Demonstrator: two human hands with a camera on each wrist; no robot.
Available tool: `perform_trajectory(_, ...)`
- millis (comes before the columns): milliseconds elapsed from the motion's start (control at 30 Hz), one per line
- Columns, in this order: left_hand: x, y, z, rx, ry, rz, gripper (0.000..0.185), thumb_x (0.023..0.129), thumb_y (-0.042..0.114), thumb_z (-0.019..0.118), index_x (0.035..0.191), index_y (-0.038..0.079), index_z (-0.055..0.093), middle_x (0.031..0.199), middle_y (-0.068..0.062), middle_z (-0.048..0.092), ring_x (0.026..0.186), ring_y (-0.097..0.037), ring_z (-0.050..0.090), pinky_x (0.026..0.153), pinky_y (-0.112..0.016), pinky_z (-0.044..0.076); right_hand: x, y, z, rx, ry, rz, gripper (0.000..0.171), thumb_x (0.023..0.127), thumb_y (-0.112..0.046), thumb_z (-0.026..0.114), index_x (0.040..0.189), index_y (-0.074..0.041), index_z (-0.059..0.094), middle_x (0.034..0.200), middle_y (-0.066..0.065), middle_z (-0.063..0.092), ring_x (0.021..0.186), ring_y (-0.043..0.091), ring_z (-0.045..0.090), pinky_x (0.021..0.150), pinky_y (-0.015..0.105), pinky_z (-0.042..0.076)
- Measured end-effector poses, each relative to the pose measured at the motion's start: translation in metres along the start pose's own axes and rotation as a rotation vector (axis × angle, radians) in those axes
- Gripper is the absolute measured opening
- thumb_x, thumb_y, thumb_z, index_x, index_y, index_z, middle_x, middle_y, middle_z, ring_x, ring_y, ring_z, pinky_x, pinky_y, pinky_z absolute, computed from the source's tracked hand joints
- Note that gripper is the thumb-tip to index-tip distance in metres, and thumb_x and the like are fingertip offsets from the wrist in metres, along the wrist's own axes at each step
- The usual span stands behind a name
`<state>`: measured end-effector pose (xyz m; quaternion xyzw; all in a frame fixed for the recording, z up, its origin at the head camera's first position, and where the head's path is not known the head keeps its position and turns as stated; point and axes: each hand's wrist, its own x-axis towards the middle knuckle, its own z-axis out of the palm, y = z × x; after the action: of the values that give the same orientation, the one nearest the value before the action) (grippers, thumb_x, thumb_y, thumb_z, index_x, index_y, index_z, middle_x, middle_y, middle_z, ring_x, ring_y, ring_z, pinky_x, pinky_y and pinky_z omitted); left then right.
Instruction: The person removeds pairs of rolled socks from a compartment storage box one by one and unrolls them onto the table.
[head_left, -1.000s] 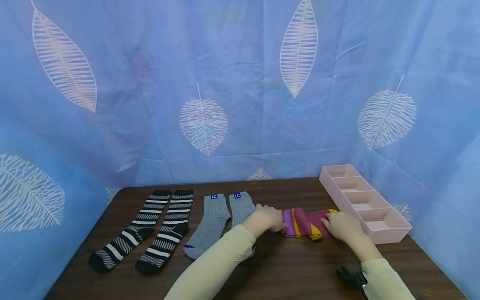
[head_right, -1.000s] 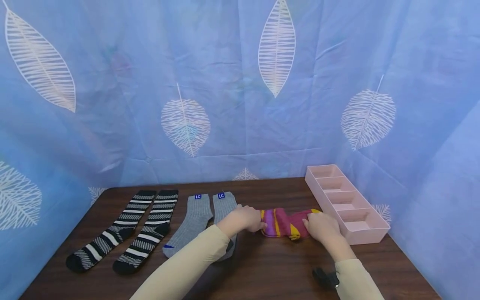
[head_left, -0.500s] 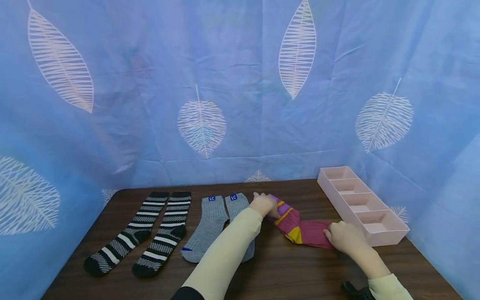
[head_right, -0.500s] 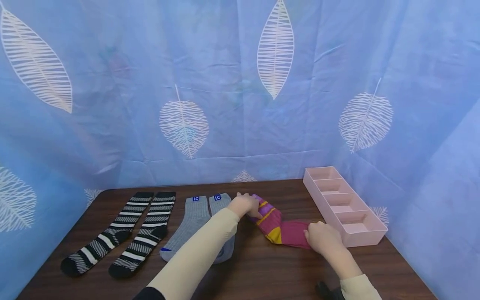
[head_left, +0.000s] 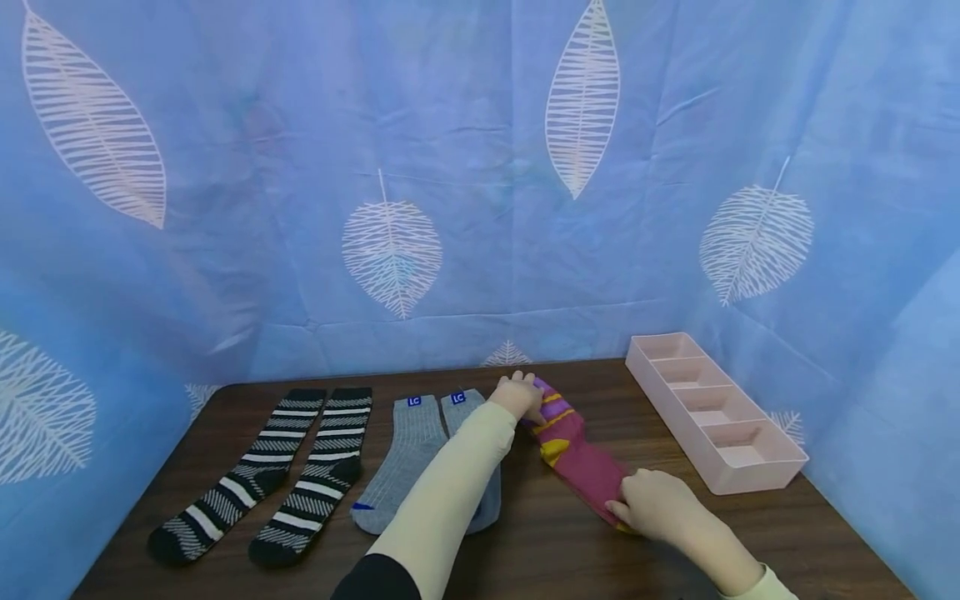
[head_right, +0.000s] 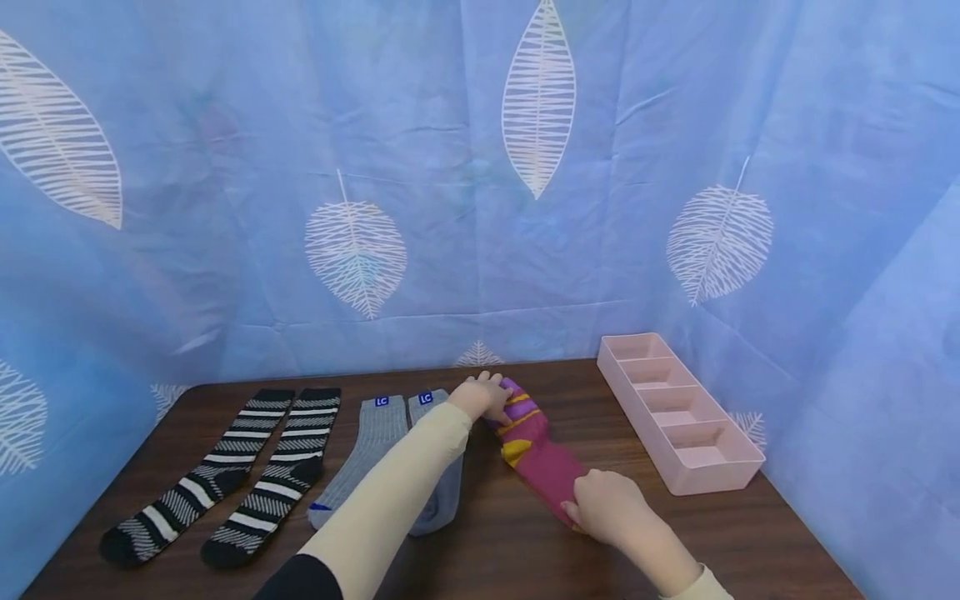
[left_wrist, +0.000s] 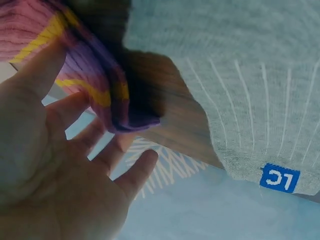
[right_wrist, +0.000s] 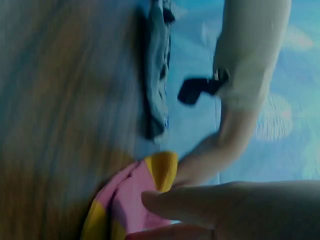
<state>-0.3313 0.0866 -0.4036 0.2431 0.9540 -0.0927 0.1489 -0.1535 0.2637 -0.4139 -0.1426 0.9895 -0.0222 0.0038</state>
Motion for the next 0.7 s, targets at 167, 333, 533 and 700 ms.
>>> perform_trajectory(167, 0.004, -0.008, 0.002, -0.057, 0.012, 0.047, 0.064, 0.088, 0.047, 0.066, 0.145, 0.025, 0.046, 0.146, -0.002, 0.044, 0.132, -0.021, 0.042, 0.112, -0.04, 0.035, -0.004, -0.01, 0.002, 0.015, 0.008, -0.133, 0.039, 0.086, -0.037, 0.07, 0.056, -0.017, 0.055, 0.053, -0.01, 0.047, 0.049, 0.005, 0.041, 0.046, 0.027, 0.036)
perform_trajectory(333, 0.009, -0.021, 0.0, -0.114, -0.026, 0.059, 0.072, 0.087, 0.043, 0.068, 0.15, 0.028, 0.038, 0.15, 0.0, 0.044, 0.135, -0.022, 0.041, 0.114, -0.043, 0.033, -0.002, -0.012, 0.003, 0.018, -0.005, -0.315, 0.028, 0.086, -0.039, 0.069, 0.079, -0.012, 0.076, 0.069, -0.008, 0.059, 0.062, 0.004, 0.05, 0.054, 0.028, 0.043)
perform_trajectory(533, 0.022, -0.034, 0.002, -0.143, -0.095, 0.094, 0.075, 0.09, 0.047, 0.063, 0.154, 0.033, 0.027, 0.158, 0.001, 0.033, 0.142, -0.024, 0.033, 0.116, -0.046, 0.029, -0.007, -0.012, 0.006, 0.071, -0.026, -0.389, 0.034, 0.086, -0.042, 0.07, 0.101, -0.013, 0.079, 0.091, -0.005, 0.063, 0.096, 0.023, 0.065, 0.084, 0.042, 0.056)
perform_trajectory(700, 0.028, -0.043, 0.003, -0.179, -0.123, 0.149, 0.073, 0.093, 0.042, 0.061, 0.155, 0.032, 0.024, 0.163, 0.006, 0.023, 0.146, -0.024, 0.03, 0.117, -0.044, 0.03, -0.009, -0.01, 0.008, 0.126, 0.008, -0.47, 0.033, 0.085, -0.043, 0.072, 0.106, -0.018, 0.078, 0.103, -0.007, 0.057, 0.097, 0.014, 0.054, 0.082, 0.035, 0.053)
